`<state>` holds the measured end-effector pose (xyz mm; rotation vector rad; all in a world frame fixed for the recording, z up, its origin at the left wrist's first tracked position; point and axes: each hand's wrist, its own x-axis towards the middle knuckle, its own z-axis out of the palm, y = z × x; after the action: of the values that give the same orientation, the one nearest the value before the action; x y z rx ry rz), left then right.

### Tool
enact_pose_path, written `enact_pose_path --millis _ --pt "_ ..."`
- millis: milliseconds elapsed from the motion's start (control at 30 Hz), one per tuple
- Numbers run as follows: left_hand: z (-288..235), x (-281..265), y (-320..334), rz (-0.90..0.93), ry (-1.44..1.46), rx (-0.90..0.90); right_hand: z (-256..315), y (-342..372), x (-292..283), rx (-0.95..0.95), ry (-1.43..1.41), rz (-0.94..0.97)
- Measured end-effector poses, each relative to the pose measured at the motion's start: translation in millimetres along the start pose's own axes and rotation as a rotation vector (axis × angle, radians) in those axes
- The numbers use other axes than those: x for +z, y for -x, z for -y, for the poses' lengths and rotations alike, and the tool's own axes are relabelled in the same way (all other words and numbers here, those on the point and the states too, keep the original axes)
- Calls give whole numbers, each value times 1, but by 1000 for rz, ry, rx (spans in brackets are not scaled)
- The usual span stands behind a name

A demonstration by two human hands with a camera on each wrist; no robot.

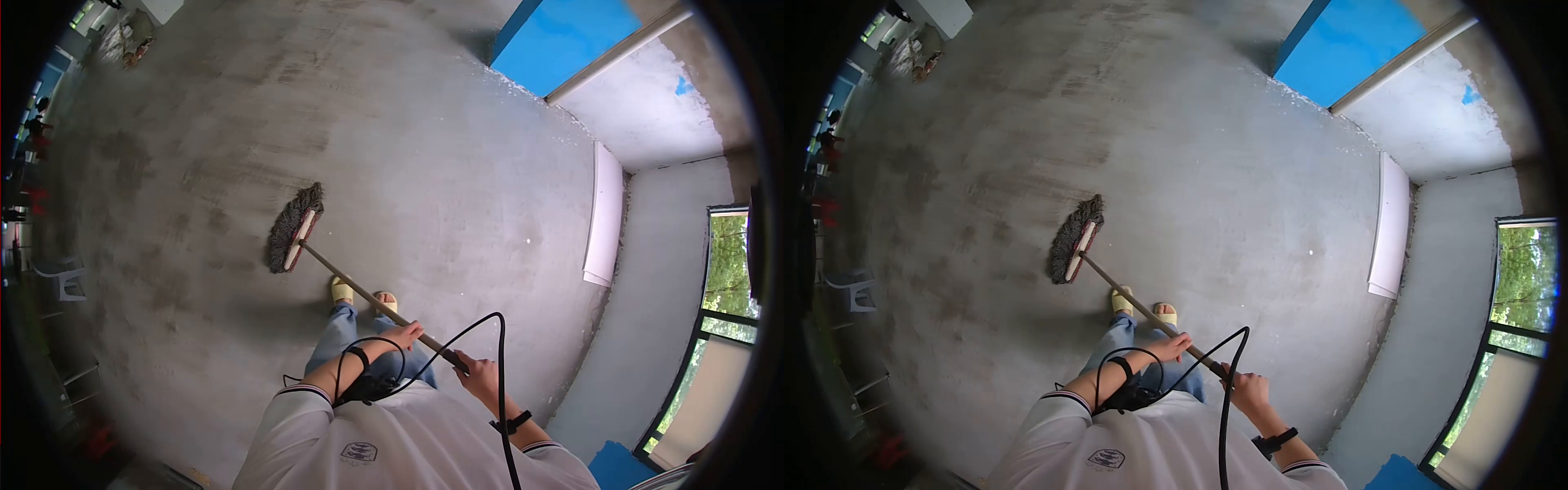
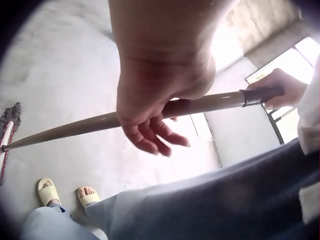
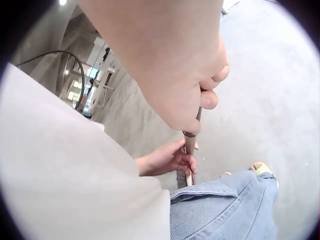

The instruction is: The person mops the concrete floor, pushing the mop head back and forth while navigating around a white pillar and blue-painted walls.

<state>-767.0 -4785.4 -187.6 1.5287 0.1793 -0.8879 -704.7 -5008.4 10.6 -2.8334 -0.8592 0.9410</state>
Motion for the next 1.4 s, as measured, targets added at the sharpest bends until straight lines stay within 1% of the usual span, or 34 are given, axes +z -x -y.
enact_pose_path --millis 33,67,100,167,200,233,300,333,400,433,467,500,533,567,600,667,767,833,867,900,967,1000,1033,1067,1100,1133,1167,1200,1233,1333,1400 --pt "0 -10 3 -2 -57 -61 5 -5 11 -5 -12 2" --pt "14 -13 3 -178 -234 52 25 -15 -7 -7 41 21" --pt "21 -17 9 -354 -414 168 30 -27 -1 -27 35 -11" --pt "28 -46 10 -335 -207 66 48 -55 -3 -34 9 -3" --pt "32 -63 13 -345 -125 21 67 -70 -10 -39 36 30" --pt "35 -81 21 -360 -115 14 84 -87 -8 -57 41 36" --pt "41 -114 42 -645 -169 -91 120 -122 2 -117 -18 57" --pt "49 -134 50 -658 -151 -107 141 -141 10 -155 -13 61" --pt "64 -181 73 -827 -82 -291 189 -180 21 -248 35 119" --pt "77 -208 86 -817 -20 -343 213 -197 25 -294 20 180" --pt "80 -234 108 -837 -19 -391 242 -210 22 -345 -18 206" --pt "88 -257 126 -848 -14 -456 270 -223 28 -352 -4 217" --pt "104 -272 134 -881 -8 -460 290 -234 37 -349 27 240" --pt "111 -291 157 -840 51 -476 309 -239 43 -415 22 190" --pt "111 -306 172 -806 111 -482 339 -245 15 -412 -2 284" --pt "106 -332 185 -926 95 -519 370 -262 -8 -551 59 249" --pt "71 -348 195 -1017 224 -529 389 -278 -57 -605 170 256" --pt "50 -339 191 -1062 283 -507 380 -279 -74 -645 210 257" --pt "39 -331 186 -1087 286 -499 367 -280 -73 -638 243 253" --pt "32 -321 179 -1100 297 -486 355 -278 -75 -675 265 262" --pt "19 -298 165 -1138 323 -478 326 -266 -80 -644 268 275" --pt "13 -284 161 -1114 309 -462 314 -257 -84 -672 281 281" --pt "7 -272 159 -1087 291 -448 305 -250 -89 -652 271 301" --pt "0 -256 156 -1104 303 -457 294 -238 -94 -630 260 320" --pt "-3 -239 148 -1092 267 -424 280 -226 -96 -648 268 323" --pt "-6 -222 141 -1087 223 -391 266 -216 -96 -616 263 341" --pt "-7 -202 131 -1075 241 -398 250 -204 -95 -586 257 355" --pt "-14 -157 117 -1060 247 -394 216 -179 -90 -615 288 355" --pt "-12 -143 98 -1035 266 -374 189 -175 -85 -614 317 362" --pt "-14 -100 65 -1001 227 -345 123 -163 -63 -634 214 324" --pt "-15 -30 39 -932 95 -272 51 -114 -41 -672 141 287"
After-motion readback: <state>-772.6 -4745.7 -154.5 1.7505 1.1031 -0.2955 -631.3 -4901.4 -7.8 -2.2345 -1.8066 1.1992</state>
